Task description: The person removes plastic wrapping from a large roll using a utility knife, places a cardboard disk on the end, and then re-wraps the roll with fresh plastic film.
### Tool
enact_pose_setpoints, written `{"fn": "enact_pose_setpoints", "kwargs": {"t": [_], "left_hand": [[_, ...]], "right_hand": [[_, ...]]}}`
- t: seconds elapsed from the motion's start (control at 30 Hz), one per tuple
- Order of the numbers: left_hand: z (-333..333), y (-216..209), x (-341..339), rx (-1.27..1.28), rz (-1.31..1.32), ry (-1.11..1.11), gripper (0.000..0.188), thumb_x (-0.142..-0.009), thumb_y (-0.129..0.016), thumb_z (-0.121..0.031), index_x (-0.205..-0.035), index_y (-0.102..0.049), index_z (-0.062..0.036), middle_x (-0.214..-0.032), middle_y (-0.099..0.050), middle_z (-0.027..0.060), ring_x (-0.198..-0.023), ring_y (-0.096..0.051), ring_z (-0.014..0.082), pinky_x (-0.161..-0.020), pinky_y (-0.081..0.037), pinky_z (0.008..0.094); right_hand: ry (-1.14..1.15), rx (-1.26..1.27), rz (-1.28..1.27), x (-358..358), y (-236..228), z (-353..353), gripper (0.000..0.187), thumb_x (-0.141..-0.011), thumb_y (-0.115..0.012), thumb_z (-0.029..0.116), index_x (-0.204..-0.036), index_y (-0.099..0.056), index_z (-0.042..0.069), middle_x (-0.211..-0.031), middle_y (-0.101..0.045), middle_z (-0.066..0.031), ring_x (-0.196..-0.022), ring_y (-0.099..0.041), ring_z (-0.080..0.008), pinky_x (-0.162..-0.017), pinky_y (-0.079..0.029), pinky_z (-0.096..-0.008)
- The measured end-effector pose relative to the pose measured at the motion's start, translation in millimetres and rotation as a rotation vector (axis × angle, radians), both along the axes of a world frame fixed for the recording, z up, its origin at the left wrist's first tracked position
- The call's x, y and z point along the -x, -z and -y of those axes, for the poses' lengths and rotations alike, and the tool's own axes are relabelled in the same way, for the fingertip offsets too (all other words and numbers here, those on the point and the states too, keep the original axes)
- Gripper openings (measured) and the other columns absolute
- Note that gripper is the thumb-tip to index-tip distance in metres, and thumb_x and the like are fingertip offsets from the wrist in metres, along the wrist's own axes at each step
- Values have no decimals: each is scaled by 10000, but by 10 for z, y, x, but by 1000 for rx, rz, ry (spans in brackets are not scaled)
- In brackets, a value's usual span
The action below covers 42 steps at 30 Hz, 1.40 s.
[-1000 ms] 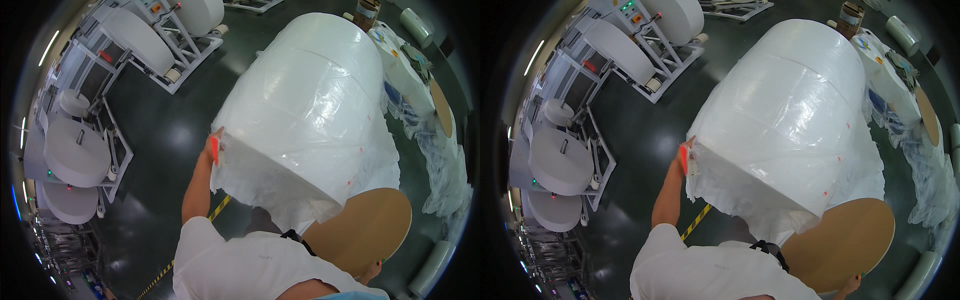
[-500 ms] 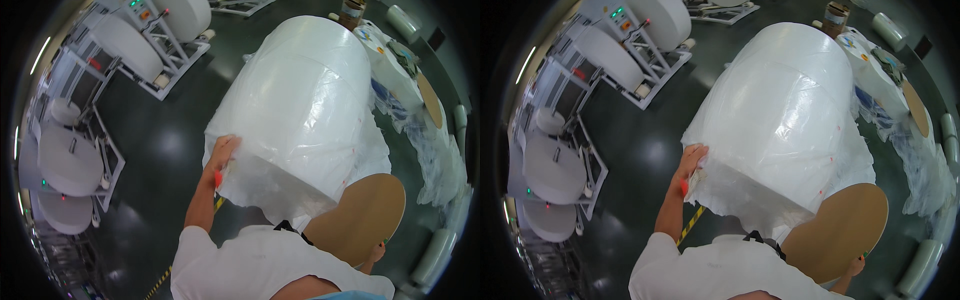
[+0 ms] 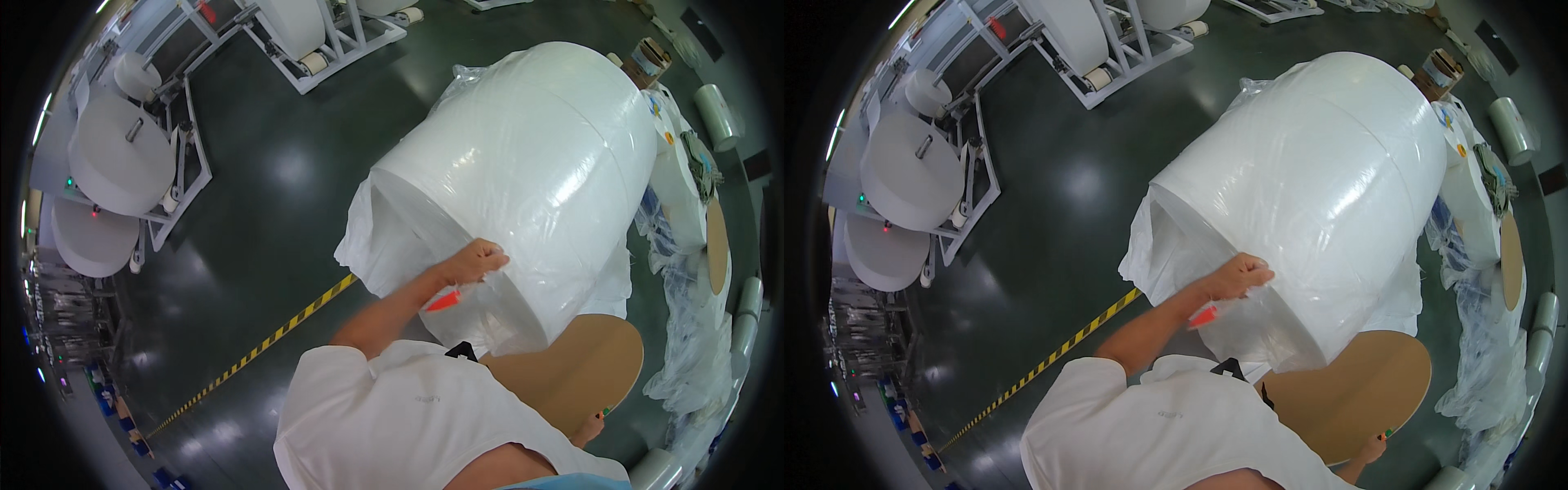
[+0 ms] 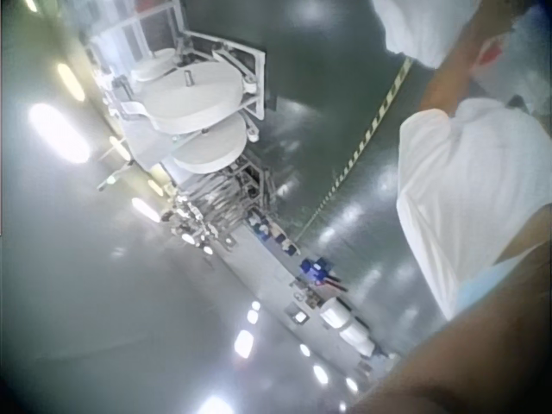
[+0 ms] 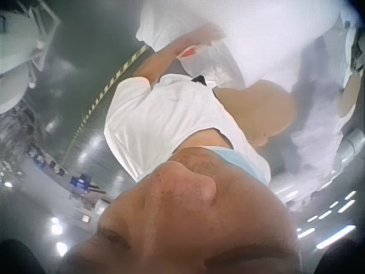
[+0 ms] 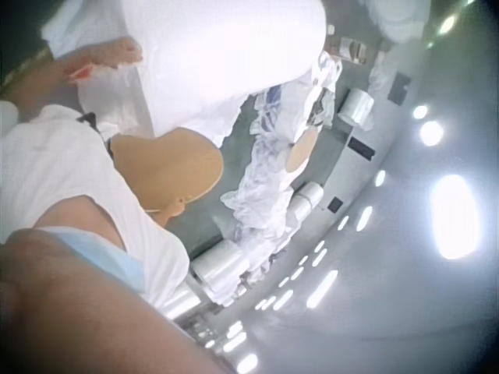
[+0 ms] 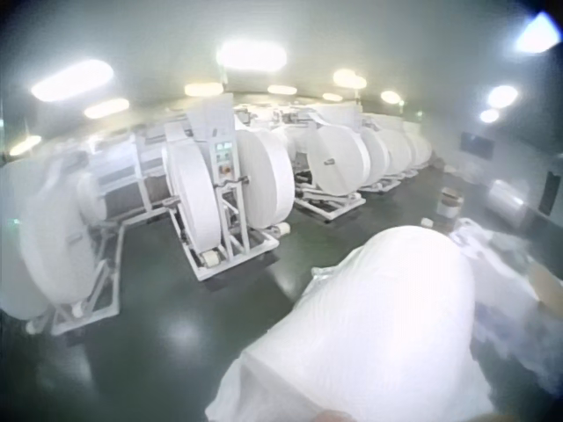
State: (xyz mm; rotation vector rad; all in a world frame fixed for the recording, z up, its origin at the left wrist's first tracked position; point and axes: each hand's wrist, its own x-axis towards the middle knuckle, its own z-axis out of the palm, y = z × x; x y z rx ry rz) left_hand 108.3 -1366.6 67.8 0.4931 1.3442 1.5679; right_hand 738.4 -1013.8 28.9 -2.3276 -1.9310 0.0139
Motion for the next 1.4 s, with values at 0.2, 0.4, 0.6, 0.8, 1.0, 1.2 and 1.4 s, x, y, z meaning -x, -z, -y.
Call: {"fn": "enact_pose_setpoints", "kwargs": {"t": [0.2,0.4,0.6,0.8,1.0,1.2,1.4], "left_hand": [[776,240,206,-246,64,117,449,-1142,-563,-405,-968,-741,-31,-795,-716,58,-545,-449,68,-501,-363,249],[1378,1808,1458,362,558,-763,883,-1036,-489,-778,-1255,-668,58,-1248,-738,184,-556,-434,84,-460,-346,249],[895,3400,1894,55,532,-885,498,-1102,-480,-651,-884,-589,-217,-783,-539,-27,-579,-473,159,-513,-374,341],[1923,2995,3006,-510,851,-804,403,-1084,-542,-548,-1073,-770,-217,-1057,-746,36,-962,-719,249,-878,-593,463],[2126,2770,3649,-626,248,-693,356,-1099,-554,-397,-1323,-650,-138,-1297,-680,96,-1179,-665,272,-1026,-571,448],[1934,2846,3137,-35,307,-1105,497,-1060,-543,-548,-1284,-601,-109,-1211,-660,98,-1058,-630,244,-903,-540,401],[2407,2157,3132,134,452,-520,839,-937,-441,-922,-1031,-635,-111,-855,-712,109,-552,-575,256,-512,-482,360]], "right_hand": [[-136,14,-67,846,-89,190,634,-952,-656,639,-1068,-821,38,-992,-790,-255,-931,-752,-471,-805,-582,-561],[-117,62,74,1765,-63,329,645,-962,-650,637,-1097,-814,28,-1041,-789,-253,-983,-746,-473,-845,-584,-558],[-148,-81,137,2217,-55,319,604,-978,-627,642,-1135,-814,89,-1126,-780,-242,-1110,-722,-481,-938,-577,-572],[-54,-2,119,2067,13,796,617,-954,-665,643,-1158,-811,80,-1134,-780,-234,-1081,-733,-468,-922,-582,-570],[-28,-31,96,2078,173,575,598,-949,-690,612,-1139,-794,55,-1116,-770,-234,-1057,-728,-476,-914,-582,-567],[-260,-35,132,1578,177,583,378,-1001,-671,468,-1055,-802,118,-977,-757,-203,-918,-716,-451,-762,-550,-553],[-12,-65,74,1062,77,339,323,-919,-723,352,-1021,-785,52,-1016,-772,-228,-998,-725,-471,-851,-587,-560]]}}
